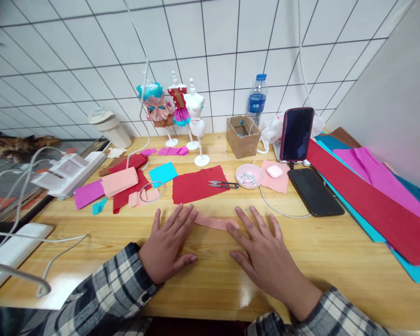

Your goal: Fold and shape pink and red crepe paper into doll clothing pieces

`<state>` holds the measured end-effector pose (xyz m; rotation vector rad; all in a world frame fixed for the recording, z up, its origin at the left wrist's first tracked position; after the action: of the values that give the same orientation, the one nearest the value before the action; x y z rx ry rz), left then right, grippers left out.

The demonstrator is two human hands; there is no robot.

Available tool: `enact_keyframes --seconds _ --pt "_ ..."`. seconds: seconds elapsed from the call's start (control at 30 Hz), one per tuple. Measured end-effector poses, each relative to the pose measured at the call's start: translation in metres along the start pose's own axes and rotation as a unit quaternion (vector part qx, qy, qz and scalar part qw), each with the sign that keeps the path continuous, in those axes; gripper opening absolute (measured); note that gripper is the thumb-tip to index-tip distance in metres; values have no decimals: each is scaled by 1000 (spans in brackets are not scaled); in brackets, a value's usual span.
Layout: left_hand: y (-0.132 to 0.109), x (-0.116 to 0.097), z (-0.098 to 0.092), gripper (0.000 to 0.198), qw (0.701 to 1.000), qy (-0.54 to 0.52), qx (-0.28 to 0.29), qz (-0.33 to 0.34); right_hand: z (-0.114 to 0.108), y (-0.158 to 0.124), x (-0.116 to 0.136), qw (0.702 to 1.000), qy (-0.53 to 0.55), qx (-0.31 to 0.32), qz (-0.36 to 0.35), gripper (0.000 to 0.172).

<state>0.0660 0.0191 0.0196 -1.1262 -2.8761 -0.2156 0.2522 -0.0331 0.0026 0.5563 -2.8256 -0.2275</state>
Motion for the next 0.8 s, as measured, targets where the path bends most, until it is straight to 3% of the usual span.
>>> enact_keyframes --seconds 0.1,0.2,0.3,0.43,0.63,0.8 --pt "1 37 -9 76 994 -56 -30 -89 -1 -1 -3 1000 9 4 -12 49" --pt "2 68 1 55 979 -119 -1 -167 -3 -1 -7 1000 14 6 -15 50" --pt "5 83 11 41 961 -172 -3 -218 -3 -1 -10 1000 15 7 -8 50" --pt "10 83 20 28 950 -200 10 -242 -1 -2 -11 1000 17 10 -4 49" --pt "10 81 23 23 955 -136 41 -261 -2 -1 -11 1000 13 7 -1 48" --pt "9 73 6 22 974 -61 2 -220 -3 -2 -11 1000 9 9 5 49"
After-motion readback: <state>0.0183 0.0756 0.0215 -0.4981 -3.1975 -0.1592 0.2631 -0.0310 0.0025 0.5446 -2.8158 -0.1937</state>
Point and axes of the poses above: each hand's wrist, its own y-axis towards the middle knuckle, its own z-axis out of the palm, x = y × z, the point moved 9 cm from there along y, towards the middle knuckle, and after that the axes turned 13 degrees about y, right-handed, at the moved point
